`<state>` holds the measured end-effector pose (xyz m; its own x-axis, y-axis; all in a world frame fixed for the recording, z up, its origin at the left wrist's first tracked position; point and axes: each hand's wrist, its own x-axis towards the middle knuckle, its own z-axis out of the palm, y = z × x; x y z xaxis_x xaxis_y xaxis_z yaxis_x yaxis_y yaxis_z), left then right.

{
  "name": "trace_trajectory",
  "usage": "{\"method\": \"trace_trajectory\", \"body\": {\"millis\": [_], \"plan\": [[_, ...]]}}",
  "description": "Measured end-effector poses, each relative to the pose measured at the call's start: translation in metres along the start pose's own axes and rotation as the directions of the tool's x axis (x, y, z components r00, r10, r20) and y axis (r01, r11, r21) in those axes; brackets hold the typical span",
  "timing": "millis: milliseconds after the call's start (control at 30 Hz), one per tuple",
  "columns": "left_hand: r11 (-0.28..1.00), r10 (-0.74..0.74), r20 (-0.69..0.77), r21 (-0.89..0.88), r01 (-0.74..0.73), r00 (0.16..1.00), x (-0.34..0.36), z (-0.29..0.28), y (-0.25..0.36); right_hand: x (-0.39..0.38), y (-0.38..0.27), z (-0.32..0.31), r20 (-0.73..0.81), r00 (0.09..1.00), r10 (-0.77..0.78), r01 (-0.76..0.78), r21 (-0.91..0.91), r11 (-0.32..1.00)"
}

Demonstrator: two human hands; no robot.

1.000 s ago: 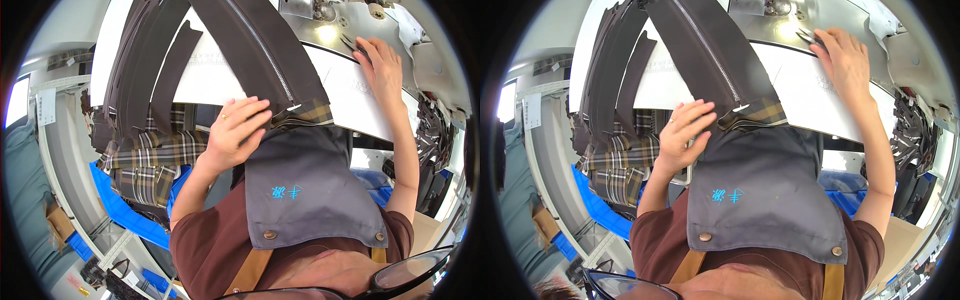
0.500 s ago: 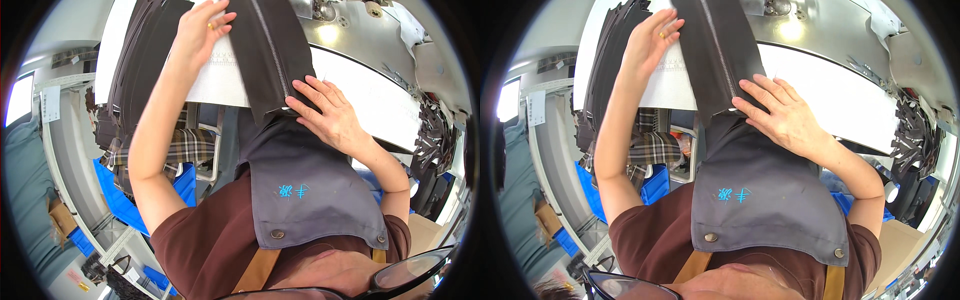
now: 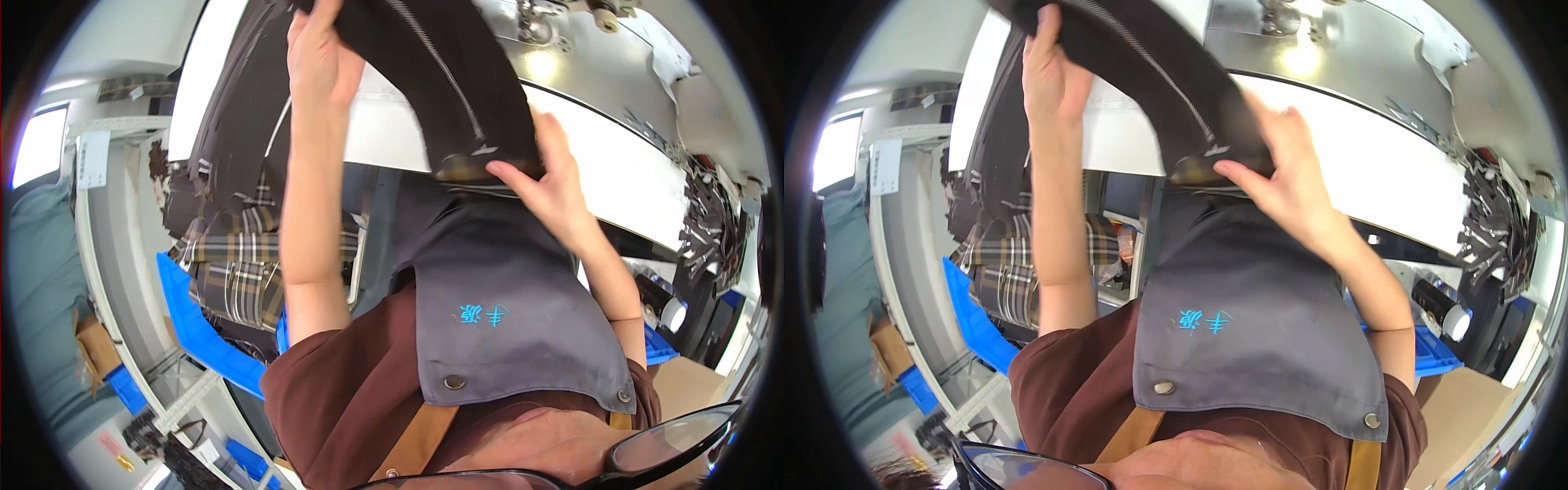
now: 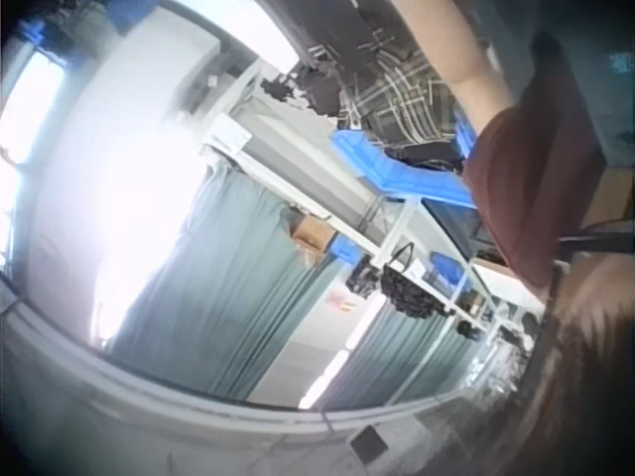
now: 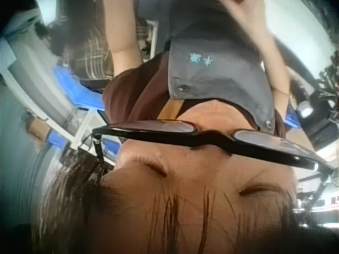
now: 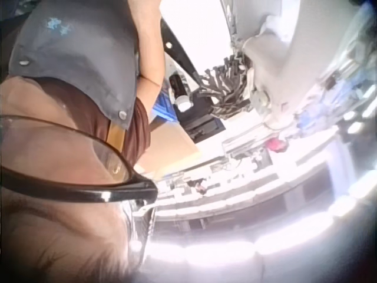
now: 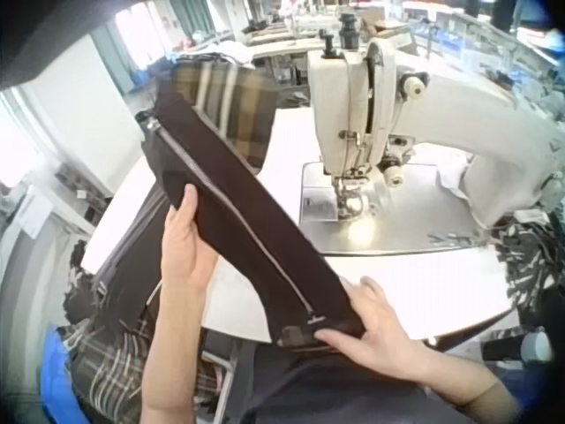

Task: The person operates an industrial sewing machine to attach zippers to plaid fabric pouches. They align the zipper tape with the fabric edges, guide the material under the presser foot, and sew along the zipper line. After stitching, they trim excess threads and fabric, then flip the pouch to inspect the finished seam before proceeding to the next unit.

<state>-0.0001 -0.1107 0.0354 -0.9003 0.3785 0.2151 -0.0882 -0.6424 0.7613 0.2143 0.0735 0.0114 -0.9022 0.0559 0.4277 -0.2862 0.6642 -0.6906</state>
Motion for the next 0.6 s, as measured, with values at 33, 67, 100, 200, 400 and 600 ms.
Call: {"method": "trace_trajectory", "body": {"millis": [33, 67, 100, 200, 400, 600], "plan": [[0.983, 0.035, -0.037, -0.177, -0.041, 0.999, -0.012, 0.004, 0.006, -0.004, -0.001, 0.014, 0.018, 0.993, -0.12, 0.12, -0.055, 0.991], [0.895, 0.169, 0.252, -0.444, -0.042, 0.953, -0.013, -0.037, 0.008, -0.001, -0.019, 0.023, 0.185, 0.934, -0.305, 0.341, -0.21, 0.916], [0.796, 0.274, 0.205, -0.596, -0.102, 0.94, -0.011, -0.06, 0.001, 0.0, -0.032, 0.038, 0.094, 0.858, -0.506, 0.511, -0.044, 0.858], [0.734, 0.349, 0.332, -0.679, -0.035, 0.877, -0.007, -0.094, -0.01, -0.01, -0.054, 0.061, 0.246, 0.718, -0.651, 0.622, 0.195, 0.759], [0.72, 0.452, 0.223, -0.663, -0.205, 0.864, -0.073, -0.098, 0.0, -0.012, 0.029, -0.049, 0.234, 0.886, -0.4, 0.454, -0.273, 0.848], [0.718, 0.491, 0.245, -0.657, -0.23, 0.836, -0.08, -0.102, 0.014, -0.01, 0.175, -0.176, 0.084, 0.996, 0.029, 0.022, -0.549, 0.835]]}}
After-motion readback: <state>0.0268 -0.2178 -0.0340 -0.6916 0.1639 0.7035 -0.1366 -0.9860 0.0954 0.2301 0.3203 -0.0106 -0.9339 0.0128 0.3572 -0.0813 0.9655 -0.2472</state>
